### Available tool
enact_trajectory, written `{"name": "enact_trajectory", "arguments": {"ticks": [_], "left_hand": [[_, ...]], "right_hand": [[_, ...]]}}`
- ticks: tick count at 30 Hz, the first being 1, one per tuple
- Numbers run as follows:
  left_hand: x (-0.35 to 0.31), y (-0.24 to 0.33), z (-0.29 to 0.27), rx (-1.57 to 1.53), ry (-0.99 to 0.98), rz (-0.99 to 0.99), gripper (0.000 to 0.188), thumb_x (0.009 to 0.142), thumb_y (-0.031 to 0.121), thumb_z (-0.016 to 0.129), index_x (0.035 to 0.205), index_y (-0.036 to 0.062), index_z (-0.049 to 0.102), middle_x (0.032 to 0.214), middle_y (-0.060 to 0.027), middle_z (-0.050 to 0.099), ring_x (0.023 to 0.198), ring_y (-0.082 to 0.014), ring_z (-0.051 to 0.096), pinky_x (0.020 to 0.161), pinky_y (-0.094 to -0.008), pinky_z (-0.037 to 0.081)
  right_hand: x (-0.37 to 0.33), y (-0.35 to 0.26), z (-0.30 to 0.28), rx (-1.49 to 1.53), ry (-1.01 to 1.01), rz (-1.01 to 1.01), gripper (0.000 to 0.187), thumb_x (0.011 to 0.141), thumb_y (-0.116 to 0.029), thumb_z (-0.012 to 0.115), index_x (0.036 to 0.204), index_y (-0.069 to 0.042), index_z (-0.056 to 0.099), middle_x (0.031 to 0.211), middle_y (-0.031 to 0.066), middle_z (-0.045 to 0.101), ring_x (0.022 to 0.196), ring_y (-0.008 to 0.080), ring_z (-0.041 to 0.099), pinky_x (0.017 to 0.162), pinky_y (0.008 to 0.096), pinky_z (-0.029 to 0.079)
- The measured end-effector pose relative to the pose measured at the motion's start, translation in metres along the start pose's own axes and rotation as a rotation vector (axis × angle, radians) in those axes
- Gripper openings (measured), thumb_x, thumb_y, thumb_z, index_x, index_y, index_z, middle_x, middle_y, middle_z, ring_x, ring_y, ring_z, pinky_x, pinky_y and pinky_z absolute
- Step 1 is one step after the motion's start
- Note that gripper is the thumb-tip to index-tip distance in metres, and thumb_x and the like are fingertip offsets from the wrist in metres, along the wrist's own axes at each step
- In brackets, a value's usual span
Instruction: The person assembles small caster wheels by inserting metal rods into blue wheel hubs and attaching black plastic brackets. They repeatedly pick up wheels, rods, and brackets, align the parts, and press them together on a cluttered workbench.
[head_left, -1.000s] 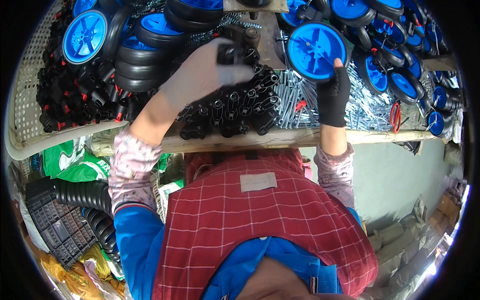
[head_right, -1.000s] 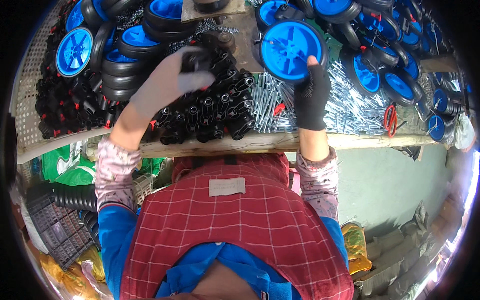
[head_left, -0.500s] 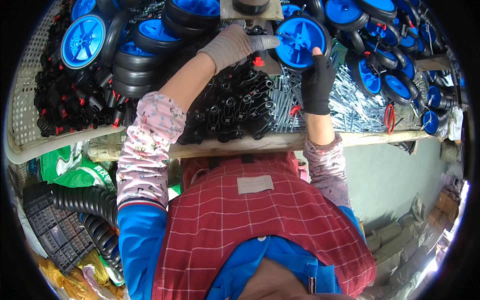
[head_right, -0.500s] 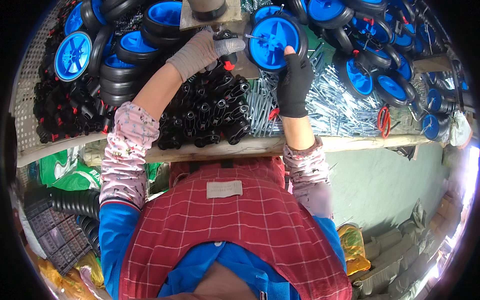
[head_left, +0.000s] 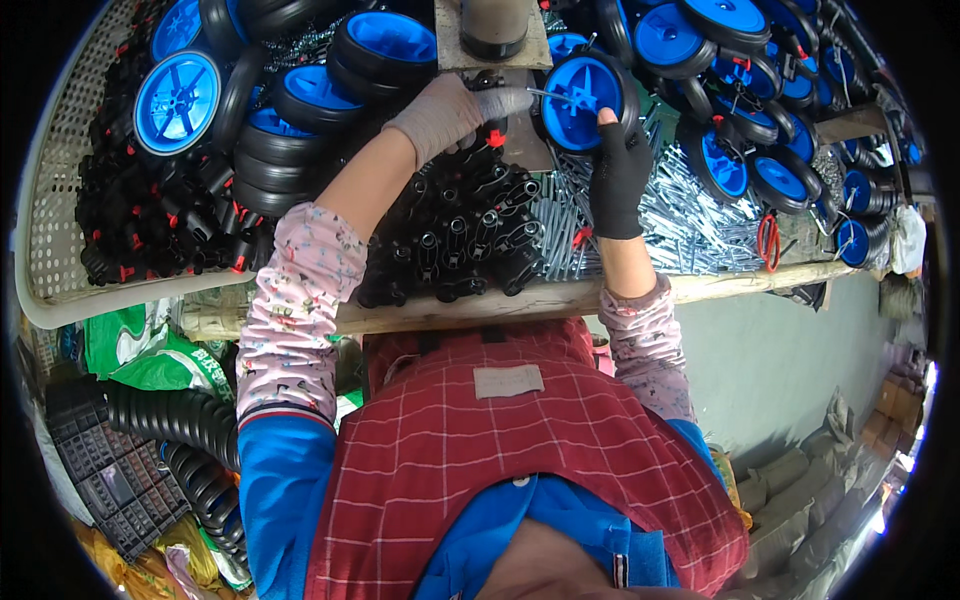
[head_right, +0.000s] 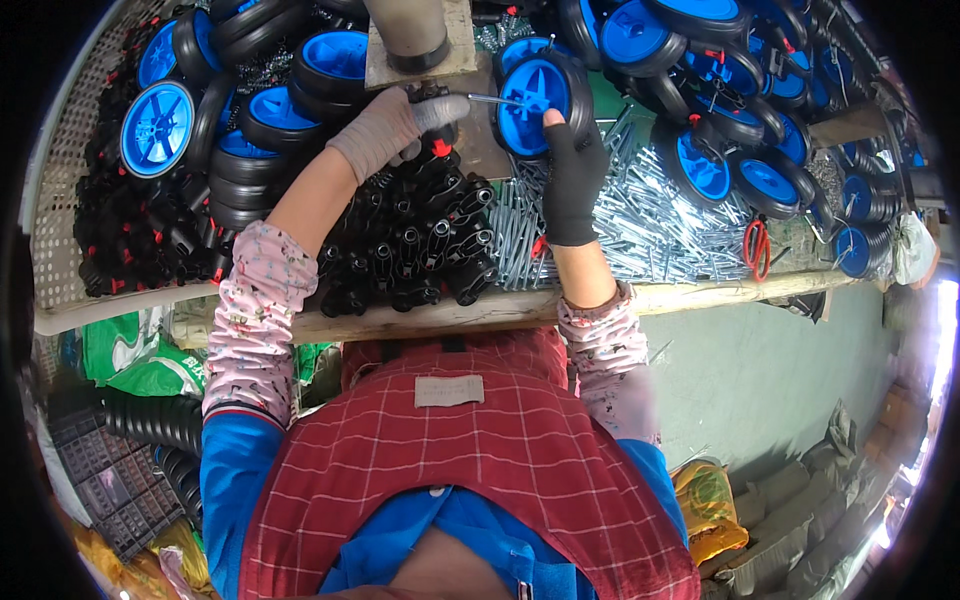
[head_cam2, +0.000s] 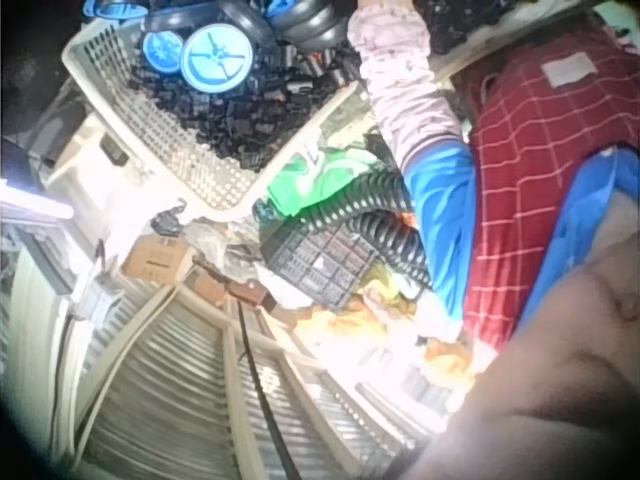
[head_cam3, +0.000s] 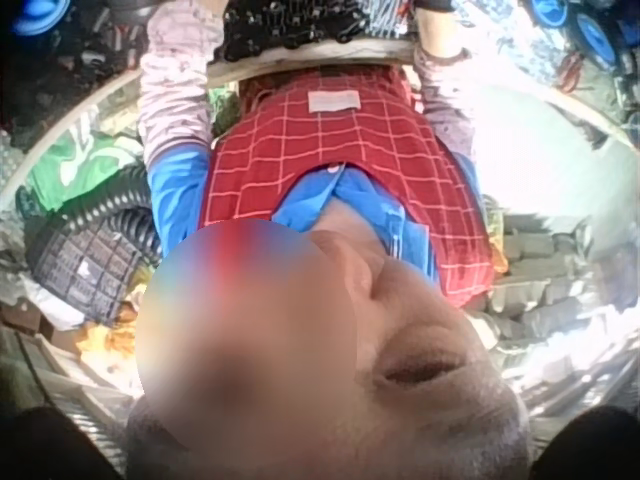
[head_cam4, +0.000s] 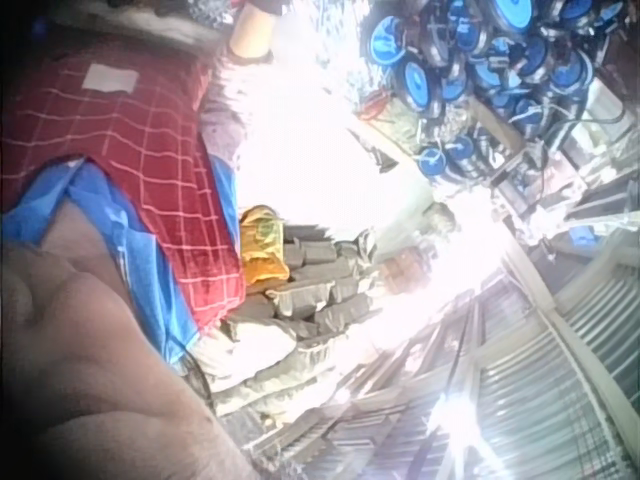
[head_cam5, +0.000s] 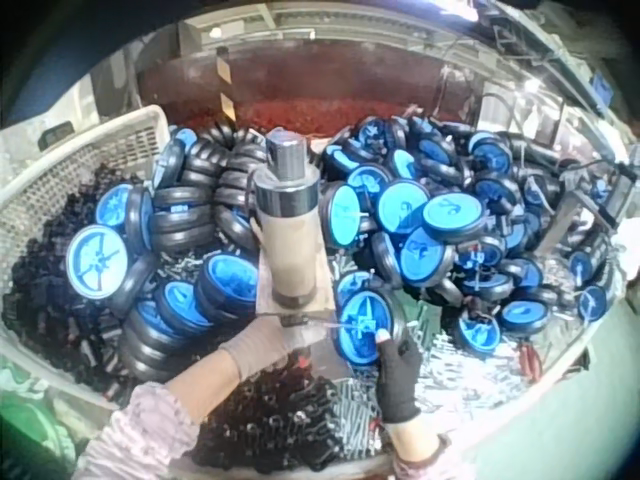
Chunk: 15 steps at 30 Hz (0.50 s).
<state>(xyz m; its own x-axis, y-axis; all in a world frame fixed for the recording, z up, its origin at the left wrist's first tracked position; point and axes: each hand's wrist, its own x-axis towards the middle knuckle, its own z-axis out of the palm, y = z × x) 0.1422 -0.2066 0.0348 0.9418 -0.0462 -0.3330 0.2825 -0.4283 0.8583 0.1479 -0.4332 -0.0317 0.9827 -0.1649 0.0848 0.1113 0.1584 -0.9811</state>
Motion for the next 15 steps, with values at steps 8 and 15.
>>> {"name": "enact_trajectory", "arguments": {"ticks": [8, 15], "left_hand": [[-0.003, 0.004, 0.002, 0.067, 0.032, 0.015, 0.056, 0.079, 0.056, 0.077, 0.089, 0.0031, 0.061, 0.062, 0.0000, 0.049, 0.045, -0.0103, 0.044, 0.040, -0.0264, 0.036], [-0.016, 0.010, 0.008, -0.048, 0.077, -0.109, 0.068, 0.079, 0.056, 0.076, 0.109, -0.0031, 0.058, 0.070, -0.0095, 0.061, 0.049, -0.0157, 0.057, 0.043, -0.0288, 0.044]], "right_hand": [[-0.003, -0.012, 0.018, -0.216, -0.046, -0.157, 0.046, 0.088, -0.034, 0.074, 0.116, 0.001, 0.065, 0.099, 0.0107, 0.071, 0.087, 0.0154, 0.063, 0.079, 0.0310, 0.049], [-0.017, -0.022, 0.033, -0.251, -0.152, -0.153, 0.050, 0.089, -0.031, 0.073, 0.126, -0.001, 0.059, 0.101, 0.0103, 0.070, 0.090, 0.0169, 0.064, 0.081, 0.0318, 0.049]]}}
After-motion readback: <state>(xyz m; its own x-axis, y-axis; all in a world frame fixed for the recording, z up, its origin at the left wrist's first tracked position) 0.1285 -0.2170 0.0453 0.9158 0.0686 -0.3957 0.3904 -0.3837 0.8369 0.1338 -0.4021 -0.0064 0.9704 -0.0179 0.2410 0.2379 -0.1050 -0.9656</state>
